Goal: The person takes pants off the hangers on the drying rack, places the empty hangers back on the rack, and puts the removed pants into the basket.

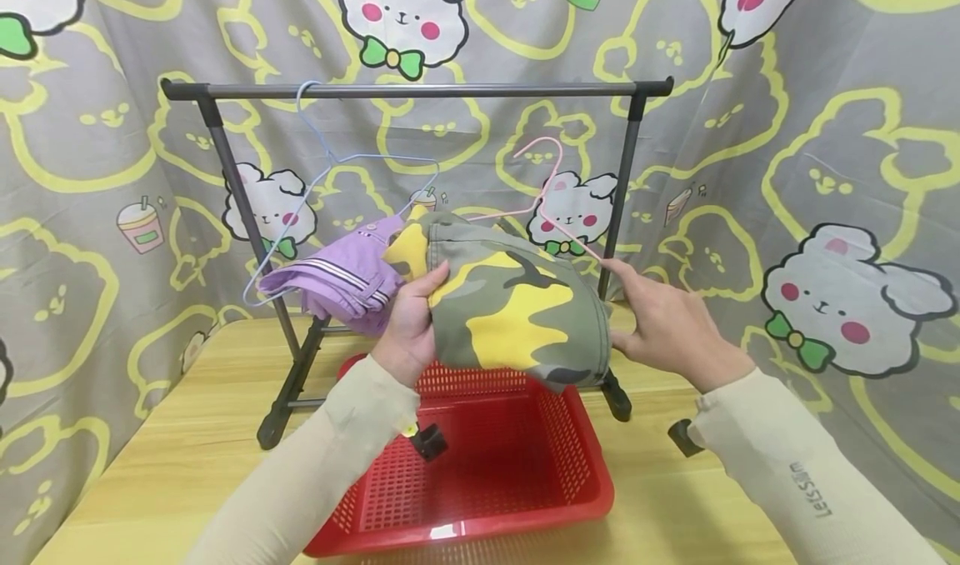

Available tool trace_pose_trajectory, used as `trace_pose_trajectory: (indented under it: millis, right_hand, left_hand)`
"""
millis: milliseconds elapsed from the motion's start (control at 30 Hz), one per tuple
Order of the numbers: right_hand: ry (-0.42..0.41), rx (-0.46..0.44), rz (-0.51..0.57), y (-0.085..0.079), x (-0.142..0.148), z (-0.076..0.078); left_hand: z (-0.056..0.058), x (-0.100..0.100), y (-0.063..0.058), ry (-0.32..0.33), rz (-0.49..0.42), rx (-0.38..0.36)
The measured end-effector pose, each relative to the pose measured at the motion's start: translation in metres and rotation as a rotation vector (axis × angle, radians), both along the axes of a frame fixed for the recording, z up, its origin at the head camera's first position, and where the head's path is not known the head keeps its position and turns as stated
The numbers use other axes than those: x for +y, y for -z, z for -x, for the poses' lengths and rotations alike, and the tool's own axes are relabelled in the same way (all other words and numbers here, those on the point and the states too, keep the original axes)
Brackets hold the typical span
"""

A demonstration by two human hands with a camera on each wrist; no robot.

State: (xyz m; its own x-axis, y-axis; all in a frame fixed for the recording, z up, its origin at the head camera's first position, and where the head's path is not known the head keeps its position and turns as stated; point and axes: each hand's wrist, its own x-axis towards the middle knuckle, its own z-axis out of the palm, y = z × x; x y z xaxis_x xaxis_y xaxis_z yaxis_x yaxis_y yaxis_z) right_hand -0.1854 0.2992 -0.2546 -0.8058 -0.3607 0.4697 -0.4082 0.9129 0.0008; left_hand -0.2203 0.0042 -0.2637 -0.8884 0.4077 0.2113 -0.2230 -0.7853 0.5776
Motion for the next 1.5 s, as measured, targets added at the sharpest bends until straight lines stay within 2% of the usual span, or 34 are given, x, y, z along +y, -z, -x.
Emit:
trace_pose_trajectory:
  millis: [233,633,833,1000,1233,1500]
  right_hand:
    - [0.014,-0.012,0.003,0.0004,-0.0027,0.0017]
    - [0.027,-0.018,-0.012,0.0012,-0.0036,0.0028]
    - [0.046,-0.054,-0.012,0.0005,-0.0042,0.0042]
    - [0.052,-0.094,-0.007,0.0007,-0.0033,0.0061]
    - [0.068,-0.086,-0.01,0.0033,-0.0004,0.007]
    - [0.054,-0.128,0.025,0.003,-0.0076,0.0052]
  left_hand:
    - [-0.0014,0.001,-0.0016,-0.013,-0.015,-0.003]
    - [-0.0051,-0.0011,-0.0044,0.013,-0.029,-0.013]
    - [-0.0051,-0.0013,-0.0053,0.01,-0.019,-0.011]
    - [-0.0055,-0.0016,-0.0044,0.009,-0.015,-0.01]
    - [-0.005,-0.0014,-0.0034,0.023,-0.019,-0.02]
    - [-0.0028,-0.0029,0.0013,0.017,-0.021,-0.032]
